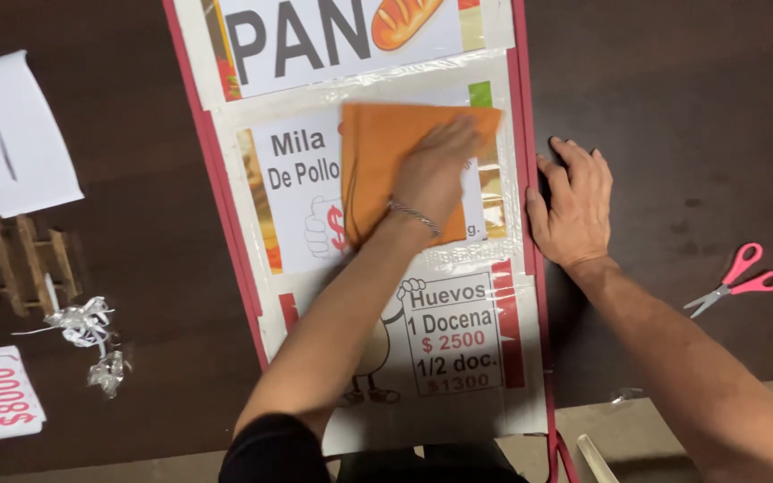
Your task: Preparing a food price sign by applying clear tape and wiping it clean with a cloth
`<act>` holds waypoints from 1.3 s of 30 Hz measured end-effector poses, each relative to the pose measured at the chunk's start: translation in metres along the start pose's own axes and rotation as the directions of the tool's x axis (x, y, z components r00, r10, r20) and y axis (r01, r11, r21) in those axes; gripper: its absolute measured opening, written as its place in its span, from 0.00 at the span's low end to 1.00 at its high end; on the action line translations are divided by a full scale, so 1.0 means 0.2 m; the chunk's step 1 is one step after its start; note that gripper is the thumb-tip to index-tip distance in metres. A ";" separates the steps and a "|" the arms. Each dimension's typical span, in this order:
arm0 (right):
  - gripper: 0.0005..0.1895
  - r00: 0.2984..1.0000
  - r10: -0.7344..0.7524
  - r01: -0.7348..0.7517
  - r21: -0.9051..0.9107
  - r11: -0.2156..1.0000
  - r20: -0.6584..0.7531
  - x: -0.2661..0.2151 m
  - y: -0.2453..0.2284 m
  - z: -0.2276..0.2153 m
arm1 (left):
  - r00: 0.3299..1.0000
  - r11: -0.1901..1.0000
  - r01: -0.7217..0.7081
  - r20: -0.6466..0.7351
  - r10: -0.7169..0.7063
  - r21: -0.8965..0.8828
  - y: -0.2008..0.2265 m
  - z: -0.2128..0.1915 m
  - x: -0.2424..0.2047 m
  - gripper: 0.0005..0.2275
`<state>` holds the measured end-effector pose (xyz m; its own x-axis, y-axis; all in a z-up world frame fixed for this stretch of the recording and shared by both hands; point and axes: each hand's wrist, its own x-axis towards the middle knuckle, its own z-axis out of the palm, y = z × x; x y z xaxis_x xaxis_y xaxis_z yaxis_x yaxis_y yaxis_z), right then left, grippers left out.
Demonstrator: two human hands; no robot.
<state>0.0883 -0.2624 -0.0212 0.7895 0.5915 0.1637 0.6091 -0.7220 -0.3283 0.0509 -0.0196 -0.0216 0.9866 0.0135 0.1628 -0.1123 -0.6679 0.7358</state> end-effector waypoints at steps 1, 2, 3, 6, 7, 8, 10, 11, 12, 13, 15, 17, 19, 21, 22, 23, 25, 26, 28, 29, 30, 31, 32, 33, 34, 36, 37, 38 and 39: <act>0.22 1.000 0.002 -0.002 0.011 1.000 0.000 0.01 0.00 0.00 | 0.996 0.989 -0.090 0.013 0.089 0.121 0.01 0.08 0.01 0.13; 0.23 1.000 0.003 -0.003 0.021 1.000 0.001 0.01 -0.01 -0.01 | 0.984 0.954 -0.179 0.036 0.175 0.239 0.03 0.15 0.01 0.11; 0.23 1.000 0.002 -0.003 0.023 1.000 0.003 -0.01 -0.02 -0.01 | 0.984 0.955 -0.176 0.036 0.173 0.240 0.03 0.22 -0.08 0.11; 0.20 1.000 0.013 -0.014 0.021 1.000 0.007 0.04 0.00 -0.01 | 0.992 0.997 0.077 0.097 -0.078 0.018 0.03 0.26 -0.14 0.11; 0.21 1.000 0.007 -0.007 0.013 1.000 0.001 0.02 0.01 0.00 | 0.989 0.983 -0.076 0.141 0.053 0.165 0.05 0.19 -0.12 0.11; 0.22 1.000 0.001 -0.001 0.004 1.000 -0.004 0.00 0.02 0.02 | 0.963 0.926 -0.232 0.204 0.175 0.299 0.08 0.13 -0.10 0.11; 0.22 1.000 0.000 0.000 0.003 1.000 -0.011 0.01 0.01 0.02 | 0.971 0.909 -0.234 0.135 0.198 0.345 -0.03 0.22 0.05 0.10; 0.23 1.000 -0.007 0.007 -0.004 1.000 -0.011 0.01 0.01 0.01 | 0.974 0.895 -0.225 0.058 0.219 0.385 -0.08 0.27 0.13 0.08; 0.23 1.000 -0.007 0.007 -0.005 1.000 -0.011 0.00 0.01 0.02 | 0.974 0.896 -0.225 0.058 0.220 0.384 -0.08 0.34 0.05 0.08; 0.23 1.000 -0.009 0.008 -0.005 1.000 -0.016 0.00 0.02 0.02 | 0.983 0.936 -0.177 0.096 0.155 0.305 -0.09 0.40 -0.02 0.09; 0.22 1.000 -0.014 0.014 0.000 1.000 -0.020 0.00 0.02 0.02 | 0.987 0.966 -0.117 0.138 0.086 0.231 -0.01 0.40 -0.13 0.10; 0.22 1.000 0.000 0.000 0.001 1.000 -0.027 0.01 0.01 0.01 | 0.976 0.949 -0.211 0.106 0.190 0.235 0.13 0.26 -0.18 0.06; 0.22 0.999 -0.003 0.003 -0.001 1.000 -0.034 0.00 0.02 0.03 | 0.990 0.993 -0.098 0.107 0.091 0.066 0.20 0.15 -0.20 0.10; 0.22 0.999 -0.005 0.005 -0.010 1.000 -0.032 0.00 0.03 0.03 | 0.992 0.993 0.022 0.124 -0.008 -0.116 0.29 -0.03 -0.22 0.15; 0.22 0.999 -0.012 0.012 -0.002 1.000 -0.042 0.00 0.03 0.03 | 0.998 0.954 0.003 -0.054 -0.020 -0.301 0.34 -0.16 -0.23 0.12; 0.22 0.999 -0.016 0.017 0.007 1.000 -0.048 -0.01 0.03 0.03 | 0.972 0.881 -0.047 -0.223 -0.067 -0.471 0.40 -0.28 -0.25 0.11; 0.22 0.998 -0.032 0.032 0.001 0.999 -0.052 -0.01 0.04 0.03 | 0.952 0.900 -0.026 -0.285 -0.110 -0.435 0.53 -0.64 -0.37 0.10; 0.21 0.997 -0.046 0.045 -0.003 0.999 -0.060 -0.01 0.03 0.02 | 0.926 0.918 -0.004 -0.347 -0.146 -0.396 0.60 -0.83 -0.43 0.12; 0.22 0.997 -0.040 0.040 0.008 0.999 -0.073 0.00 0.04 0.04 | 0.884 0.978 0.121 -0.429 -0.185 -0.172 0.58 -1.12 -0.70 0.11; 0.22 0.997 -0.027 0.028 0.014 1.000 -0.074 -0.01 0.04 0.04 | 0.834 0.963 0.266 -0.510 -0.210 0.039 0.58 -1.26 -0.84 0.12; 0.22 0.996 -0.031 0.032 0.018 0.999 -0.079 0.00 0.01 0.02 | 0.833 0.963 0.266 -0.514 -0.206 0.045 0.61 -1.34 -0.94 0.12; 0.22 0.995 -0.051 0.055 0.048 0.997 -0.086 0.01 -0.02 -0.01 | 0.788 0.948 0.299 -0.587 -0.185 0.104 0.64 -1.41 -1.04 0.12; 0.22 0.993 -0.070 0.078 0.079 0.994 -0.093 0.01 -0.04 -0.04 | 0.740 0.928 0.338 -0.654 -0.158 0.157 0.67 -1.48 -1.14 0.11; 0.22 0.992 -0.077 0.084 0.078 0.993 -0.096 0.01 -0.03 -0.04 | 0.735 0.928 0.339 -0.659 -0.157 0.157 0.65 -1.51 -1.18 0.11; 0.22 0.991 -0.087 0.096 0.090 0.991 -0.097 0.02 -0.03 -0.03 | 0.732 0.883 0.425 -0.650 -0.205 0.200 0.64 -1.55 -1.22 0.13; 0.21 0.990 -0.095 0.105 0.096 0.990 -0.104 0.03 -0.01 -0.06 | 0.724 0.834 0.498 -0.643 -0.249 0.238 0.50 -1.57 -1.32 0.16; 0.28 0.996 -0.092 0.090 0.120 0.989 0.008 0.04 0.01 -0.08 | 0.755 0.781 0.542 -0.587 -0.292 0.309 0.37 -1.56 -1.37 0.18; 0.35 0.989 -0.090 0.072 0.142 0.987 0.121 0.05 0.03 -0.11 | 0.778 0.724 0.575 -0.530 -0.338 0.382 0.23 -1.55 -1.42 0.25; 0.35 0.990 -0.073 0.058 0.130 0.990 0.120 0.08 0.01 -0.17 | 0.787 0.735 0.562 -0.518 -0.335 0.378 0.34 -1.52 -1.41 0.25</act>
<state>0.1048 -0.2676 0.0130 0.7280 0.6815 0.0747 0.6384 -0.6342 -0.4361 -0.2715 0.1578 0.1814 0.7523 0.6203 0.2221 0.5171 -0.7648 0.3843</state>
